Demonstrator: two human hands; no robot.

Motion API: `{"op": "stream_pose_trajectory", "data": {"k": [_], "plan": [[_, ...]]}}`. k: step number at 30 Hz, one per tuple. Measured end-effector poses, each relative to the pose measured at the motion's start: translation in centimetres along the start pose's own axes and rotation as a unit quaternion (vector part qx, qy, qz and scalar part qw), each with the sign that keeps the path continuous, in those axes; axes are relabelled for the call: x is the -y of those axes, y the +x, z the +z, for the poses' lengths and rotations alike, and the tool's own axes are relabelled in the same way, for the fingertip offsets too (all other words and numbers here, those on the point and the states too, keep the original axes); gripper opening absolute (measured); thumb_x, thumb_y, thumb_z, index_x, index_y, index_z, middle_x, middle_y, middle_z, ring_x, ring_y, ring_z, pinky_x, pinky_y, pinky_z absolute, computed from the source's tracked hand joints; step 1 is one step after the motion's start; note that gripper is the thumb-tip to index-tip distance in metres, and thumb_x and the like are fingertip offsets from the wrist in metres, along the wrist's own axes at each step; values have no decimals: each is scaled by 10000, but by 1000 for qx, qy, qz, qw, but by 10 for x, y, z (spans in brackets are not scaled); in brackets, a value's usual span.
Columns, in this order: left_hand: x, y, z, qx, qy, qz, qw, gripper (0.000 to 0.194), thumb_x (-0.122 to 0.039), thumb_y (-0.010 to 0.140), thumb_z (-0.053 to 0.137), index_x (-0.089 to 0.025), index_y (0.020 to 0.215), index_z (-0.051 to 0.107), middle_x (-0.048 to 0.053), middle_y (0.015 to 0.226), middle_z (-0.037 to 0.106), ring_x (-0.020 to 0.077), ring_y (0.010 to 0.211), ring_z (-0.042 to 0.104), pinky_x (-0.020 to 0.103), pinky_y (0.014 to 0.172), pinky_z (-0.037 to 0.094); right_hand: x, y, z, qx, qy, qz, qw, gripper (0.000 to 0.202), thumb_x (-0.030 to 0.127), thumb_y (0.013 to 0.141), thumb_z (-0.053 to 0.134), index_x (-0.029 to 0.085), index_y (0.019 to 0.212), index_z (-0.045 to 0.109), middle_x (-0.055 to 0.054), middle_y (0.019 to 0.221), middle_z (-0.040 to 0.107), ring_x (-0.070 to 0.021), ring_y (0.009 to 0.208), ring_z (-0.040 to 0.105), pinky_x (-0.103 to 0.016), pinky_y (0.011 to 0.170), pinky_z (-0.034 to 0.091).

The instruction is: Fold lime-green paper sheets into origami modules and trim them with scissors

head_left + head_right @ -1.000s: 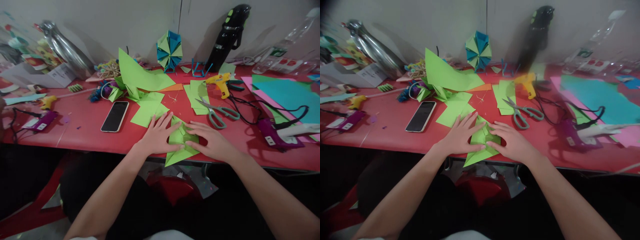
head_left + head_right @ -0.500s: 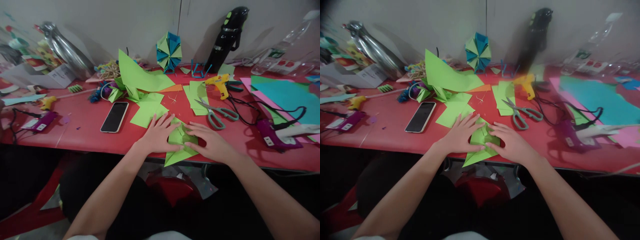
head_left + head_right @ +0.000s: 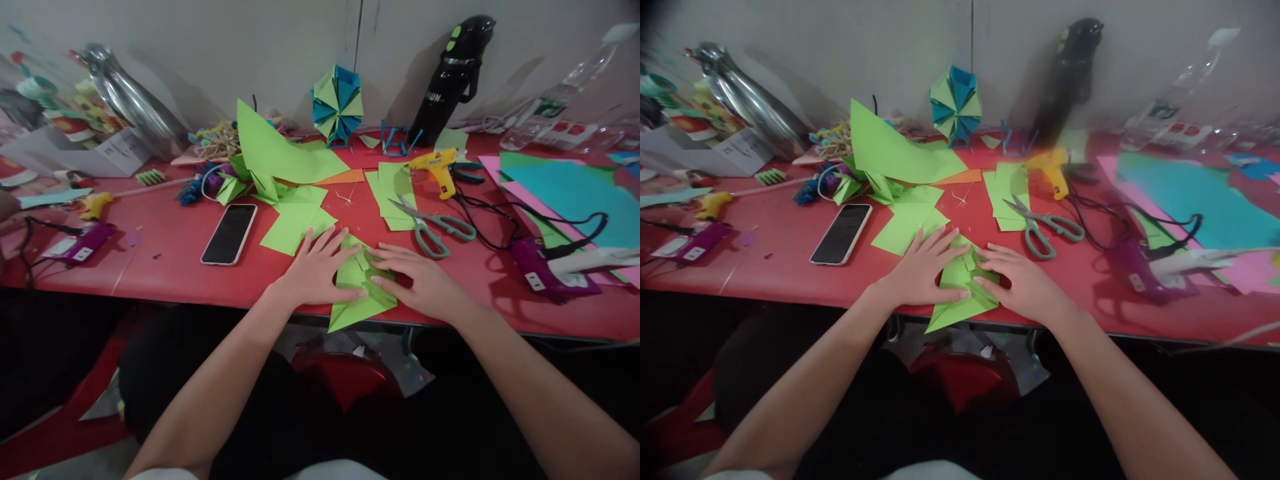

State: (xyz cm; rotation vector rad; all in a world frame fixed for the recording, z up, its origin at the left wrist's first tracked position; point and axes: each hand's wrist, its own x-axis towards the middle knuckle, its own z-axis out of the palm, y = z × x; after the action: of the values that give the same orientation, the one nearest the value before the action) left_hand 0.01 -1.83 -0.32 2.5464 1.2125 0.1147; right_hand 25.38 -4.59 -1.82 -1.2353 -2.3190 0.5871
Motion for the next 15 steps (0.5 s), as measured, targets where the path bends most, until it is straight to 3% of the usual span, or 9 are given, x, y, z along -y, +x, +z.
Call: {"op": "stream_pose_trajectory", "data": {"k": [6,15], "plan": [[-1,0,-2,6,-2,-1,1000,970,-876,821,487,-342,1616,334,39,1745,109,358,1618,39,653,1268,-51,-6,1,-2,1,17,-17,1000,266,372,996,587,300,1175,770,-19,1442,656,-291,1448,505,-569,1176,460],[-2,0,-3,11,0,-3,1000,965,-876,829,469,-332,1615,340,34,1747,75,350,1619,26,645,1270,-54,-9,3,-5,3,17,-31,999,297,350,1018,541,268,1184,772,-34,1436,660,-273,1434,523,-536,1176,468]]}}
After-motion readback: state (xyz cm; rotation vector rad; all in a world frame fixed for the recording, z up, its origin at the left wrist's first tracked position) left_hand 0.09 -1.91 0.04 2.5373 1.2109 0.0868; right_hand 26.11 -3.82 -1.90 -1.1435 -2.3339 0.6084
